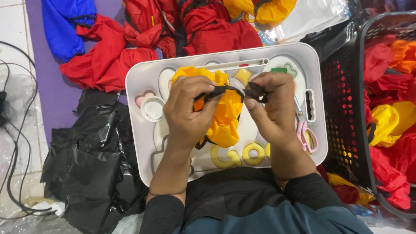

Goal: Assembling a yellow fabric cap by trimming and adjusting the black elastic band using scissors.

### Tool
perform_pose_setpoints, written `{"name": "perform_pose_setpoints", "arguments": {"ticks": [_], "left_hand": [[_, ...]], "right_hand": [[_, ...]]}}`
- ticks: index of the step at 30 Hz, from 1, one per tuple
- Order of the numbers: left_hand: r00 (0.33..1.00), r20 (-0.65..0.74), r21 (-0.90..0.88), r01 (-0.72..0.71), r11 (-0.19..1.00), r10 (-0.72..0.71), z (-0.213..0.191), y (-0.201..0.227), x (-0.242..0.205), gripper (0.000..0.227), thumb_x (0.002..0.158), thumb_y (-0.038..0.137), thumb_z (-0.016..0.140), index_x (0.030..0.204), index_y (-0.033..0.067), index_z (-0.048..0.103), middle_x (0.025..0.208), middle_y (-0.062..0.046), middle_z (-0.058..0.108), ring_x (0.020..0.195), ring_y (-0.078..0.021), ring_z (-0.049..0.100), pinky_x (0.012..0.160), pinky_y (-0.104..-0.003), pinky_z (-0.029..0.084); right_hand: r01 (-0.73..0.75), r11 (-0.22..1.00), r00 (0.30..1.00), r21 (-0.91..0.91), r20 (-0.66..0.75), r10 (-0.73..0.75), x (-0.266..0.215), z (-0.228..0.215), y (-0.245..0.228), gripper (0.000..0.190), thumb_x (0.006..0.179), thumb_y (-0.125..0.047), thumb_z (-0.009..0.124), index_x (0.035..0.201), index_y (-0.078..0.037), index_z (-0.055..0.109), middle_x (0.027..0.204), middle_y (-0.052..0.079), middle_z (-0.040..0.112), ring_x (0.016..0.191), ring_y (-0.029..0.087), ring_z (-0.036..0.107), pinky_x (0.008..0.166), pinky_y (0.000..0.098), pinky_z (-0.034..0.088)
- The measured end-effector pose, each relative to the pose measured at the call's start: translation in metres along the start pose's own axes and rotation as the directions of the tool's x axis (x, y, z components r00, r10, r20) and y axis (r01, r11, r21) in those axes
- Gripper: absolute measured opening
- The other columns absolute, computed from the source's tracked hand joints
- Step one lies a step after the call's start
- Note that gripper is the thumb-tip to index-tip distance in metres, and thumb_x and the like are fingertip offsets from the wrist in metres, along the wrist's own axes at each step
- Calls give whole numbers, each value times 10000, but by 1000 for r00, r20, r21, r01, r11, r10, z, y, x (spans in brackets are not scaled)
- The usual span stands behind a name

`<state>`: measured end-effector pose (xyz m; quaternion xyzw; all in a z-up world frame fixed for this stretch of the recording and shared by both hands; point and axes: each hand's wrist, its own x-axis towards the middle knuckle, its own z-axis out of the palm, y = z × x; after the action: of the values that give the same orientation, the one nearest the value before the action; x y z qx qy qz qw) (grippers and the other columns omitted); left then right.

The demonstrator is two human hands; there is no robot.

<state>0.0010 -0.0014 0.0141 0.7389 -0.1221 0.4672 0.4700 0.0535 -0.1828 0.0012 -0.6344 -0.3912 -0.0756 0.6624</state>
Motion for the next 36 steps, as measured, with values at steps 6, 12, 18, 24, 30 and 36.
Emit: {"name": "perform_pose_setpoints", "arguments": {"ticks": [6, 12, 18, 24, 30, 36], "left_hand": [[987, 150, -94, -43, 995, 57, 13, 3, -9, 222, 887, 50, 806, 1074, 40, 687, 1032, -99, 698, 882, -337, 679, 816, -442, 577], [984, 164, -35, -67, 997, 72, 4, -3, -5, 211, 956, -37, 677, 1162, 7, 694, 1050, -109, 694, 895, -328, 687, 850, -428, 592], [965, 259, 181, -3, 983, -44, -13, 17, 5, 307, 834, -169, 840, 1021, 10, 676, 1074, -100, 661, 985, -284, 646, 921, -404, 573], [981, 179, 213, 38, 976, -77, -13, 19, 6, 269, 801, -182, 782, 975, -8, 675, 1049, -103, 611, 961, -283, 648, 920, -432, 529], [986, 156, 160, 24, 987, -49, -11, 16, 5, 308, 761, -195, 764, 979, -7, 654, 1003, -119, 605, 936, -302, 614, 875, -428, 543], [987, 147, 169, 36, 985, -62, -10, 16, 2, 314, 780, -190, 777, 992, 0, 644, 991, -114, 612, 899, -288, 616, 866, -419, 539]], "right_hand": [[-178, 981, 984, 72, 17, 178, -5, 0, 13, 208, 907, 144, 700, 1079, 144, 583, 751, 172, 604, 618, 230, 684, 582, 299, 558], [-140, 989, 989, 40, -42, 141, -3, -4, 11, 168, 966, 82, 713, 1034, 183, 597, 741, 182, 560, 621, 187, 612, 575, 280, 476], [-344, 911, 937, 228, 17, 349, -3, -9, 3, 125, 1024, -20, 626, 1131, -1, 564, 952, 59, 583, 678, 95, 544, 641, 192, 481], [-363, 848, 923, 387, 27, 383, 0, -9, 5, 165, 1017, -84, 633, 1133, 1, 552, 854, 44, 558, 606, 77, 491, 560, 192, 439], [-321, 854, 944, 410, 60, 326, 3, -12, 11, 136, 1050, -62, 576, 1171, -12, 538, 853, 25, 536, 553, 39, 368, 537, 203, 424], [-280, 959, 959, -46, -63, 277, 1, -7, -6, 212, 1046, -31, 713, 1202, 2, 573, 944, 55, 551, 690, 100, 498, 647, 214, 415]]}}
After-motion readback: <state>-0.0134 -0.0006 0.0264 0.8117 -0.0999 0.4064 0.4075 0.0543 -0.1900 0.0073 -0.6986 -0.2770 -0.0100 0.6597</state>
